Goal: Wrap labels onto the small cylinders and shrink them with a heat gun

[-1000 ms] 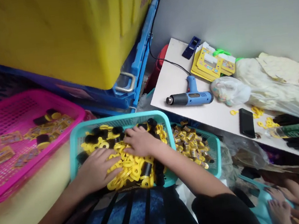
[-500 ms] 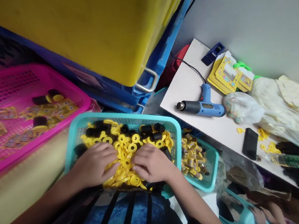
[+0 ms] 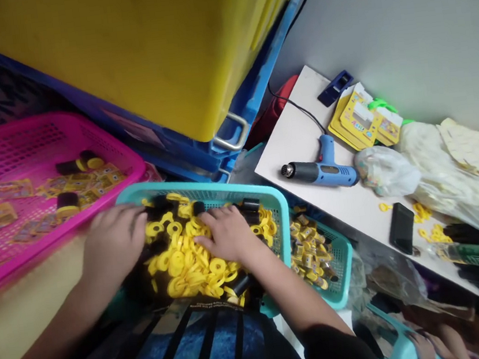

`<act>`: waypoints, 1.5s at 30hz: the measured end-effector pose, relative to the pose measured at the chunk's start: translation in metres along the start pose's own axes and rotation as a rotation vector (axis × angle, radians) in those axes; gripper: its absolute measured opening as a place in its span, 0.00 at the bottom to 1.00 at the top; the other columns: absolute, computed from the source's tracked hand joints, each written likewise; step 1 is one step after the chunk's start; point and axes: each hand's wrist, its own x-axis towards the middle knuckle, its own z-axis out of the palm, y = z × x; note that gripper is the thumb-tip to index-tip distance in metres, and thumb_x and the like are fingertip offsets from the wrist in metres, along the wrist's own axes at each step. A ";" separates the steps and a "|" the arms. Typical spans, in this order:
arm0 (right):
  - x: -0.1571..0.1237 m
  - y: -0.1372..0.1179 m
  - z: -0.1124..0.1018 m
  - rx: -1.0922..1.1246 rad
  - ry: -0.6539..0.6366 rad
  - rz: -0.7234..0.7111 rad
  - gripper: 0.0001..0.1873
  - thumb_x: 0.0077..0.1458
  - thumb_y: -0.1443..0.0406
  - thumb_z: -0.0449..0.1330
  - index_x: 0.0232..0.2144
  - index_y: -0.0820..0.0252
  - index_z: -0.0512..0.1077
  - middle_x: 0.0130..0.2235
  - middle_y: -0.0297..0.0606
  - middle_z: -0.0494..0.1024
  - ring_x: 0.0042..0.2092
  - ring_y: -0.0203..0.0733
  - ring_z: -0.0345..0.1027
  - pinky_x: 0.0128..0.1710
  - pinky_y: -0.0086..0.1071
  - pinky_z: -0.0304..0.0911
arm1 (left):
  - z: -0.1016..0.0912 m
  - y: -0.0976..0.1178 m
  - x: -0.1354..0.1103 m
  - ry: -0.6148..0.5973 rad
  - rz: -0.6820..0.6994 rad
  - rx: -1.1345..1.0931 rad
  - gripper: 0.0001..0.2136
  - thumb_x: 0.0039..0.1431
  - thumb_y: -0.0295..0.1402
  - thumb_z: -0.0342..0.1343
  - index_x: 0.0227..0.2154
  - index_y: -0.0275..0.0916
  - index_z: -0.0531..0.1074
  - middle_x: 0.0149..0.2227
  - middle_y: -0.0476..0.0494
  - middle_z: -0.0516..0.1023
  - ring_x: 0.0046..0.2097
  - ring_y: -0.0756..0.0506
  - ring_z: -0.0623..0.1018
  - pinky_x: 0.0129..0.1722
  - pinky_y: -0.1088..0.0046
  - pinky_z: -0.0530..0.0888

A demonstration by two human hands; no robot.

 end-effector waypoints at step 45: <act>-0.098 0.035 -0.023 0.048 0.726 0.182 0.09 0.57 0.61 0.56 0.41 0.47 0.70 0.45 0.43 0.75 0.50 0.54 0.69 0.49 0.55 0.65 | -0.006 0.039 0.014 -0.371 0.306 -0.213 0.20 0.65 0.39 0.49 0.59 0.44 0.65 0.59 0.37 0.70 0.52 0.39 0.76 0.49 0.57 0.74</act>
